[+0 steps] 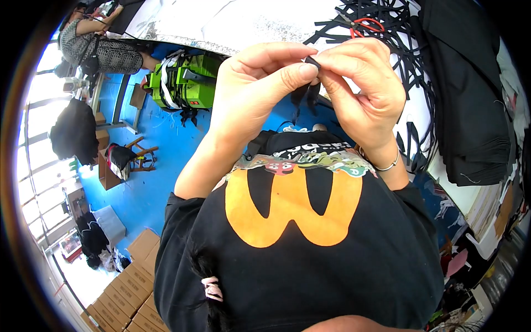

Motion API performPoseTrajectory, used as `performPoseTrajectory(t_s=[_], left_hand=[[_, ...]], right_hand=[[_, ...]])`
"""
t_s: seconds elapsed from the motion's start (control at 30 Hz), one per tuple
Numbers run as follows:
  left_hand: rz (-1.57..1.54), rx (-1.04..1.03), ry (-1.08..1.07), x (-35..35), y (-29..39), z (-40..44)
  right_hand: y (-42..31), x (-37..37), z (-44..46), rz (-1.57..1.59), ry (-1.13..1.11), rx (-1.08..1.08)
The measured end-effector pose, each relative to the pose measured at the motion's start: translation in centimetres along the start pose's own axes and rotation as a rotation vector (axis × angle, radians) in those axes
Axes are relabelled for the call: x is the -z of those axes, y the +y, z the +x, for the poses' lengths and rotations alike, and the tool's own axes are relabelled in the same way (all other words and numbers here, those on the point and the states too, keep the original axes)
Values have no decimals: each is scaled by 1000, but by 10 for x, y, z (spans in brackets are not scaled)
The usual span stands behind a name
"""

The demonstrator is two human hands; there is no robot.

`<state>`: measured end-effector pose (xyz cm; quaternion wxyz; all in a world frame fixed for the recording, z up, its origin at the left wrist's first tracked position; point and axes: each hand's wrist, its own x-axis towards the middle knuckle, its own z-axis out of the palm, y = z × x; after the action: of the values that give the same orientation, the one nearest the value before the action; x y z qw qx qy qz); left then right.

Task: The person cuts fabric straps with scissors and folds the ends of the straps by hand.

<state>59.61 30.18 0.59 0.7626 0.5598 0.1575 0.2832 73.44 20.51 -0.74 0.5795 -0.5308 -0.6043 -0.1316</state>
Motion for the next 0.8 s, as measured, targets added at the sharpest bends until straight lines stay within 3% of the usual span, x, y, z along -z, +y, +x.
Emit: performPoseTrajectory(t_s=[0.23, 0.47, 0.8], left_hand=[[36, -64, 79, -5, -7, 3], [-17, -98, 66, -5, -17, 11], [-114, 75, 225, 14, -24, 13]], right_hand=[[7, 2, -1, -9, -26, 1], [9, -1, -4, 12, 5, -159], [28, -19, 7, 161, -122, -151]])
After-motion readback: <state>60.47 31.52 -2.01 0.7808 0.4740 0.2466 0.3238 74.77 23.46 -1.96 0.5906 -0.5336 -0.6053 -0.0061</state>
